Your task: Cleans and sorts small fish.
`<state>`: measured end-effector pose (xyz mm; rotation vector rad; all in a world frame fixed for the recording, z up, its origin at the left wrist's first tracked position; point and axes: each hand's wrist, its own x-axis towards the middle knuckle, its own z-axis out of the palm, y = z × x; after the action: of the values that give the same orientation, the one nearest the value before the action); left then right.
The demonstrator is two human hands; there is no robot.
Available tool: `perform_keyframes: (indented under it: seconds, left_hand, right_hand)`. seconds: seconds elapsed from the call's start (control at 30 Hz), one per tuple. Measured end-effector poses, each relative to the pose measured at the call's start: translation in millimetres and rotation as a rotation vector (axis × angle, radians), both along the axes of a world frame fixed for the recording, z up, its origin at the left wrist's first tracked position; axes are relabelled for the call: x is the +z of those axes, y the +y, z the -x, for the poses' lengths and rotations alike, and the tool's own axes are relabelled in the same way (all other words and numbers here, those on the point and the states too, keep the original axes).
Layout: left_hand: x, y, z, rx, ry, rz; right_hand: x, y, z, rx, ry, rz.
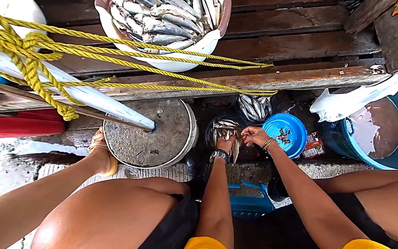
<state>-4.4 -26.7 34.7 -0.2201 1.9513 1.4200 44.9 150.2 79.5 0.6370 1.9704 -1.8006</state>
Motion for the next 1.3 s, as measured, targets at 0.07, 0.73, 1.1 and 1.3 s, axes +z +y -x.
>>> perform_keyframes:
  seconds: [0.07,0.73,1.1,1.3]
  left_hand:
    - [-1.3,2.4,0.3,-0.021,-0.007,0.001]
    - [-4.2,10.6,-5.9,-0.061,-0.006,-0.016]
    - [1.6,8.7,-1.9,0.004,-0.001,-0.049]
    - [-2.5,7.2,-4.3,0.008,-0.010,-0.046]
  right_hand:
    - [-8.6,-13.5,0.4,0.096,0.024,-0.131]
    - [-27.9,-17.1,-6.6,0.138,-0.054,-0.125]
    - [-31.0,-14.2,-8.5,0.085,0.010,-0.085]
    - [-34.9,-18.2,-6.4,0.185,-0.067,-0.123]
